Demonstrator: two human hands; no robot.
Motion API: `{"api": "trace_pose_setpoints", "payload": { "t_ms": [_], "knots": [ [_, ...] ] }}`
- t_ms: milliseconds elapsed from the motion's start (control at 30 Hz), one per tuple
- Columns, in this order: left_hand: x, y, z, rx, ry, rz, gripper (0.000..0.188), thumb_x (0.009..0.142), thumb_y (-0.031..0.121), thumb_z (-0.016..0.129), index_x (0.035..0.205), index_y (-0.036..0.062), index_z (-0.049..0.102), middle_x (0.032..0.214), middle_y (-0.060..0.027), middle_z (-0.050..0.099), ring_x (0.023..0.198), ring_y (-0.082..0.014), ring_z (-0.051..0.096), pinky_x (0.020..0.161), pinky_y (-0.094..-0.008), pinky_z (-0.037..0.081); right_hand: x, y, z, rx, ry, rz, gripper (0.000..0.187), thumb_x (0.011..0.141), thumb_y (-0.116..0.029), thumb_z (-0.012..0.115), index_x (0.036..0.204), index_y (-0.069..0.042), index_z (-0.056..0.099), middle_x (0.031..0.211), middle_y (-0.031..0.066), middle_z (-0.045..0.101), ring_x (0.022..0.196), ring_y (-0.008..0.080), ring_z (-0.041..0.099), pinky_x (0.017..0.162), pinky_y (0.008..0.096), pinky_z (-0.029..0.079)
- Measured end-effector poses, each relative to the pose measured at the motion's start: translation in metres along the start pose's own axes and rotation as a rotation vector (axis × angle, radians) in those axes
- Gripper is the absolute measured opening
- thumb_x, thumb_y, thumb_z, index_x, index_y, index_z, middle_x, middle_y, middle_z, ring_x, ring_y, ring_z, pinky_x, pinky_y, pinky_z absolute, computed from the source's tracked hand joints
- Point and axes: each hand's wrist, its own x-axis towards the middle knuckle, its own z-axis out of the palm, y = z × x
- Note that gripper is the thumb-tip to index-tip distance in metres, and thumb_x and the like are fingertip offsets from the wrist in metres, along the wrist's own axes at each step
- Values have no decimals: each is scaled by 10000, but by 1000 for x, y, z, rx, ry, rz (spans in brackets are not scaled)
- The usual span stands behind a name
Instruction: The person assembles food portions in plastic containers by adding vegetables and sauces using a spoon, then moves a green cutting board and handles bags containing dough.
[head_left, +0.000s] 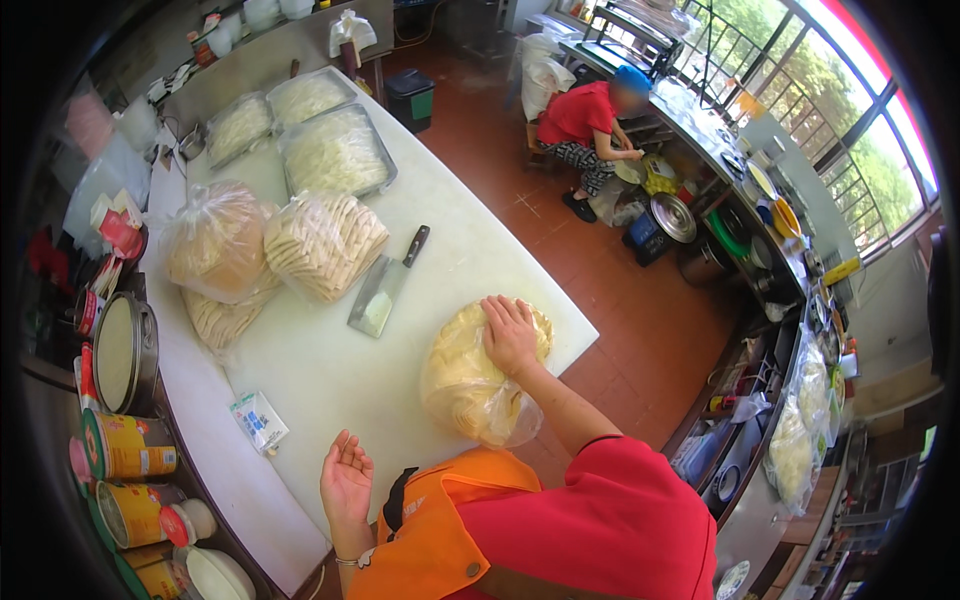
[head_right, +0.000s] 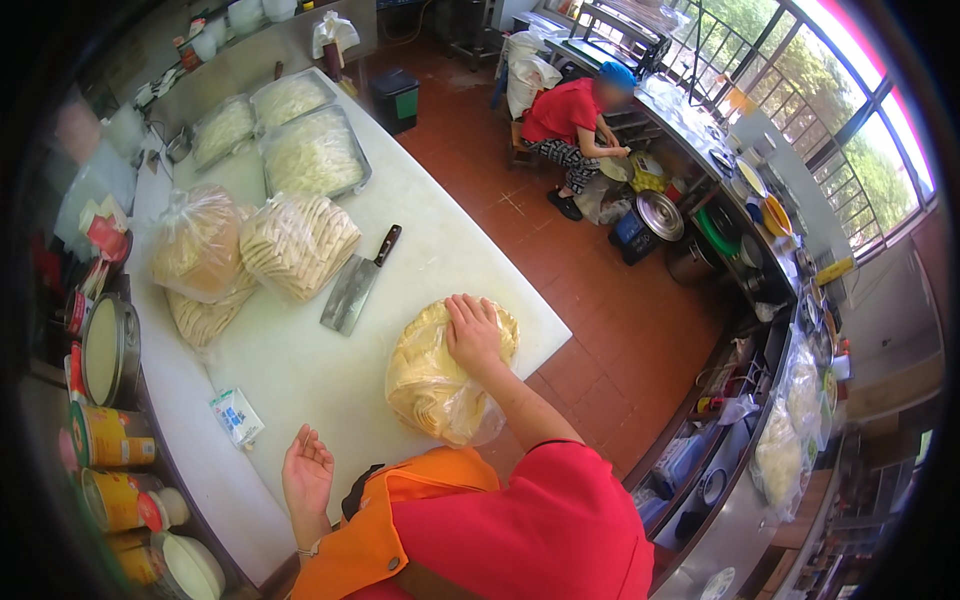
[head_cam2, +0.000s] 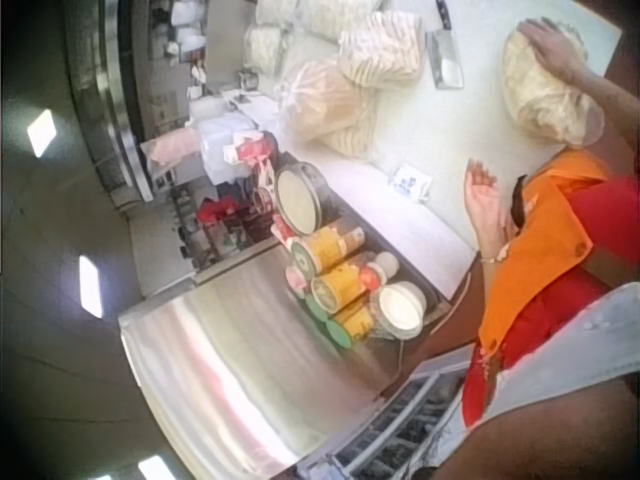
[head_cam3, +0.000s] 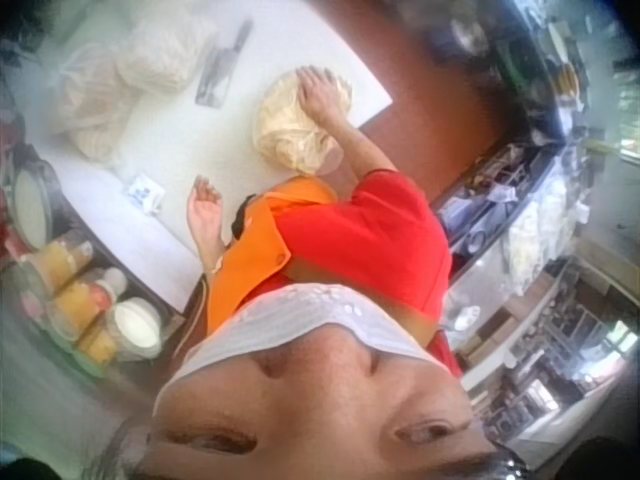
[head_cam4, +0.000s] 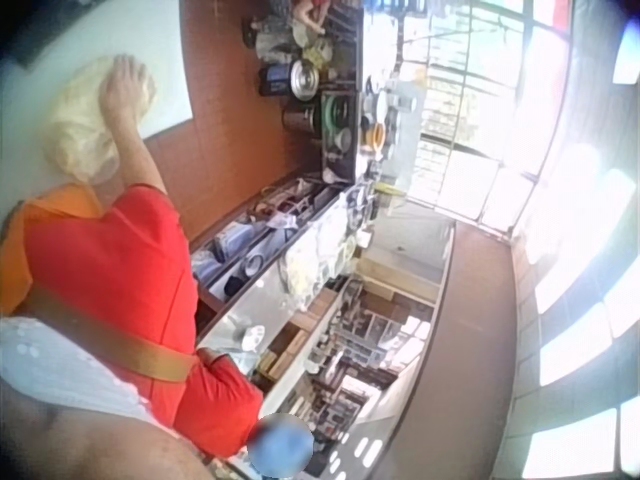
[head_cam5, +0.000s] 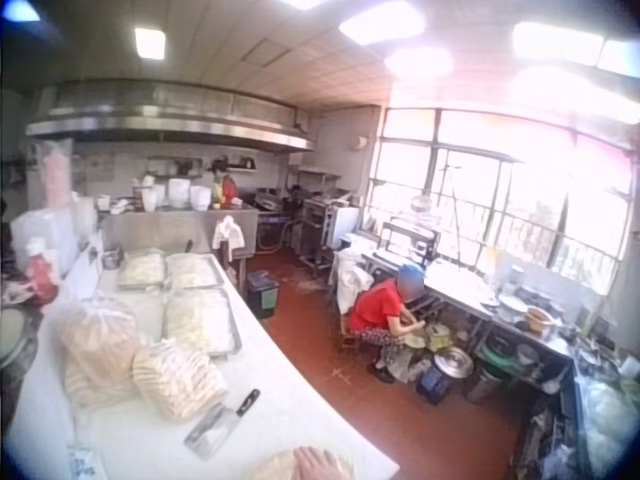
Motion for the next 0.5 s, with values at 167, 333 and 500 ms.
{"api": "trace_pose_setpoints", "payload": {
  "t_ms": [167, 333, 500],
  "knots": [
    [-1, 0, 1, -1, -1, 2, 305, 1000, 171, 530, 1248, 0, 575, 1065, -94, 663, 910, -168, 622, 819, -311, 530, 0, 0, 1, 1, 24, -2, 367, 902, -170, 574, 1253, -70, 609, 1275, 76, 633, 1248, 244, 542, 1114, 480, 335],
    [1, 0, -1, 5, -9, 9, 309, 1000, 176, 533, 1251, 0, 574, 1071, -95, 662, 909, -168, 623, 820, -307, 531, 1, -1, 0, 7, 32, -1, 362, 897, -162, 578, 1245, -71, 615, 1266, 74, 639, 1241, 242, 548, 1110, 478, 339],
    [2, 1, -1, 8, -1, 12, 312, 1003, 177, 528, 1257, 0, 571, 1068, -94, 662, 907, -167, 623, 817, -304, 532, 2, -2, -1, 8, 27, 0, 356, 896, -156, 580, 1239, -70, 618, 1261, 76, 640, 1239, 243, 549, 1105, 479, 344]
  ]
}}
